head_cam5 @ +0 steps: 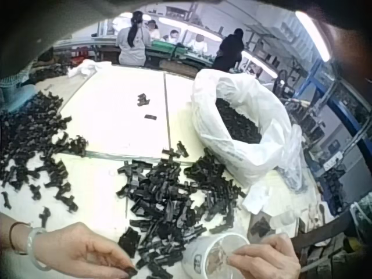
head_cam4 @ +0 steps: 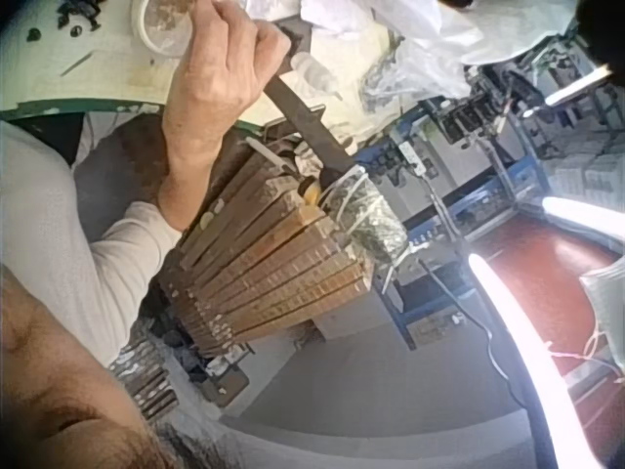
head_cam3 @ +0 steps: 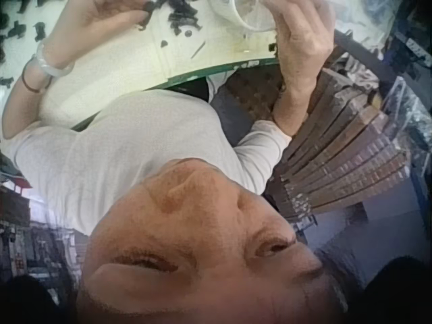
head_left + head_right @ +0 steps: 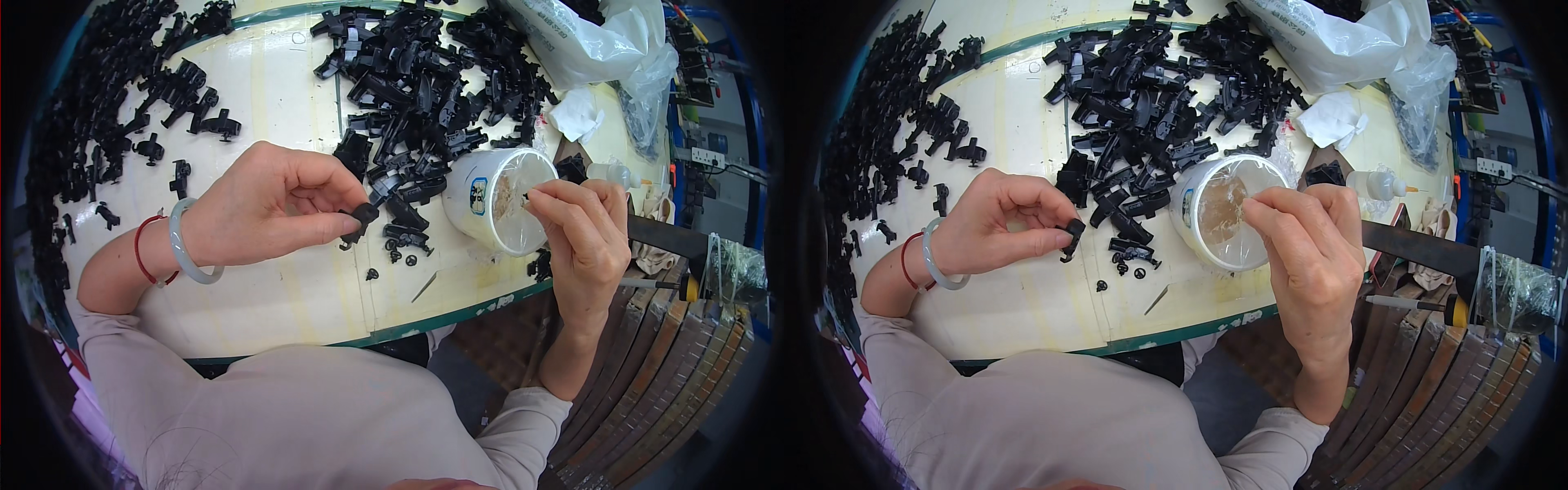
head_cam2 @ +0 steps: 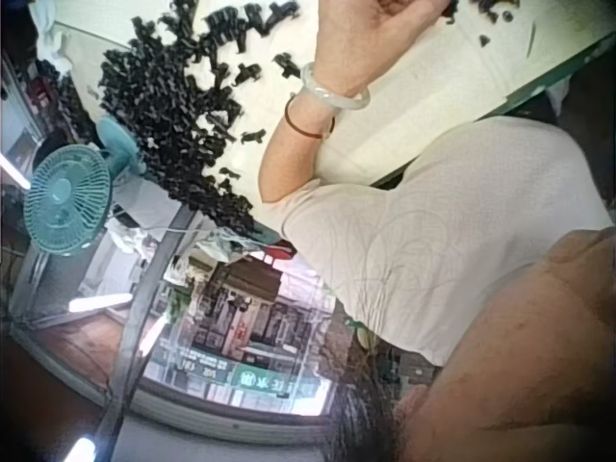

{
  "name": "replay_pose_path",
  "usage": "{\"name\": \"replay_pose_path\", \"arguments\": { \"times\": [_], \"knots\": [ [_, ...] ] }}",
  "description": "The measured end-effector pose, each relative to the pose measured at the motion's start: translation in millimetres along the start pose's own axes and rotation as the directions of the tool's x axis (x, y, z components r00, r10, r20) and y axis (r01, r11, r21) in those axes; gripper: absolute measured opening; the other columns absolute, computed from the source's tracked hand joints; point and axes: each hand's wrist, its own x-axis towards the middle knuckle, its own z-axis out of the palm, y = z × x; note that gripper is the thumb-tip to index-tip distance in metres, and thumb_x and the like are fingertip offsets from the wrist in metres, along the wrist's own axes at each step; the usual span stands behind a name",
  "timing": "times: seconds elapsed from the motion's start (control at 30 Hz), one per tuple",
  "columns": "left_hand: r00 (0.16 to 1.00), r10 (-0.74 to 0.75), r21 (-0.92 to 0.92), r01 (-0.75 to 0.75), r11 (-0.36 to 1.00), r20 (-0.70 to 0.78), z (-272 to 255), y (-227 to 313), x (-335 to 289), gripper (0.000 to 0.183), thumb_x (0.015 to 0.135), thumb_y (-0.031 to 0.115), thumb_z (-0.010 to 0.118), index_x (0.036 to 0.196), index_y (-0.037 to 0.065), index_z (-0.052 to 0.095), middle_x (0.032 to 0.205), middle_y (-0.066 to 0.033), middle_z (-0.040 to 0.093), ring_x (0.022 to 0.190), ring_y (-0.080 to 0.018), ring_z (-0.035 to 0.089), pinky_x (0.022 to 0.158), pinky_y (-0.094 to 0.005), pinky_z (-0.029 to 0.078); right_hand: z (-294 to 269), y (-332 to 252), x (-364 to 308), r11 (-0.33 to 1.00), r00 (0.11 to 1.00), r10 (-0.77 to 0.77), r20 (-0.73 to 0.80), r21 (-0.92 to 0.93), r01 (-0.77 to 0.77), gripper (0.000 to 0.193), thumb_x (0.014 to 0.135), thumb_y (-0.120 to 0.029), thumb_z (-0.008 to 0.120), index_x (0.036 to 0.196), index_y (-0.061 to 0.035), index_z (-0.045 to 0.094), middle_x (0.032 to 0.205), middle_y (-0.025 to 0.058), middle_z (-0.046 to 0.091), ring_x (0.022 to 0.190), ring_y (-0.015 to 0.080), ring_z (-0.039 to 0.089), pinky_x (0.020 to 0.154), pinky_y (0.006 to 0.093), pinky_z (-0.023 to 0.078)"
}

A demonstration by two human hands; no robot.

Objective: Assembling small black plastic components by applying a lubricant or adhesive from a cup using a thin applicator tool.

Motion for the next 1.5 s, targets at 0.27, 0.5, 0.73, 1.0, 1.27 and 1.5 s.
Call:
{"name": "replay_pose_path", "arguments": {
  "times": [0.27, 0.5, 0.73, 1.0, 1.27, 1.5],
  "knots": [
    [1.0, -0.024, -0.058, 0.023, 0.998, -0.012, 4, -1, 0, 0.017, 0.081, -0.001, 0.065, 0.097, -0.004, 0.061, 0.087, -0.0062, 0.065, 0.079, -0.0086, 0.063, 0.072, -0.0203, 0.052, -1, -1, 0, 0.992, 1.0, 0.028, -0.003, 0.12, -0.028, 0.022, 0.061, 0.004, 0.073, 0.08, -0.0033, 0.067, 0.081, 0.0045, 0.065, 0.073, 0.0203, 0.052, 0.063, 0.0287, 0.043],
    [0.989, -0.132, -0.485, 0.147, 0.862, 0.064, 15, -3, 3, 0.016, 0.083, 0.0, 0.063, 0.099, -0.003, 0.059, 0.09, -0.0083, 0.066, 0.079, -0.0118, 0.064, 0.071, -0.0236, 0.054, -2, -4, -15, 0.797, 0.946, 0.319, -0.052, 0.555, -0.238, 0.021, 0.064, 0.009, 0.072, 0.082, 0.0, 0.068, 0.083, 0.0074, 0.067, 0.078, 0.0173, 0.054, 0.069, 0.0269, 0.043],
    [0.99, -0.093, -0.625, 0.137, 0.769, 0.103, 39, 5, 16, 0.017, 0.085, 0.001, 0.062, 0.101, -0.002, 0.058, 0.093, -0.0104, 0.066, 0.081, -0.0141, 0.065, 0.073, -0.0251, 0.054, -4, -27, -20, 0.822, 0.957, 0.278, -0.081, 0.536, -0.193, 0.024, 0.061, 0.012, 0.072, 0.082, -0.0002, 0.068, 0.081, 0.0078, 0.067, 0.076, 0.0179, 0.054, 0.07, 0.0255, 0.041],
    [0.994, -0.002, -0.638, 0.072, 0.767, 0.11, 46, 1, 12, 0.019, 0.086, 0.002, 0.061, 0.104, -0.003, 0.058, 0.097, -0.0118, 0.066, 0.083, -0.0145, 0.065, 0.076, -0.0256, 0.054, 16, -54, -16, 0.838, 0.97, 0.189, -0.155, 0.54, -0.077, 0.022, 0.062, 0.004, 0.076, 0.083, -0.0026, 0.068, 0.081, 0.0063, 0.068, 0.07, 0.0177, 0.051, 0.064, 0.0257, 0.041],
    [0.991, 0.036, -0.66, 0.057, 0.749, 0.127, 47, 0, 12, 0.02, 0.086, 0.003, 0.062, 0.104, -0.004, 0.058, 0.097, -0.0116, 0.066, 0.085, -0.0143, 0.065, 0.077, -0.0255, 0.053, 22, -57, -15, 0.82, 0.973, 0.181, -0.146, 0.568, -0.068, 0.02, 0.064, 0.003, 0.075, 0.083, -0.003, 0.068, 0.08, 0.0059, 0.068, 0.07, 0.0171, 0.052, 0.064, 0.0253, 0.04],
    [0.993, 0.046, -0.633, 0.035, 0.773, 0.111, 48, -2, 10, 0.019, 0.086, 0.002, 0.061, 0.103, -0.004, 0.059, 0.097, -0.0119, 0.066, 0.085, -0.0151, 0.065, 0.077, -0.0262, 0.054, 24, -58, -17, 0.82, 0.974, 0.176, -0.14, 0.568, -0.066, 0.022, 0.063, 0.003, 0.075, 0.083, -0.0035, 0.068, 0.081, 0.0058, 0.067, 0.07, 0.0174, 0.052, 0.064, 0.0258, 0.04]
  ]
}}
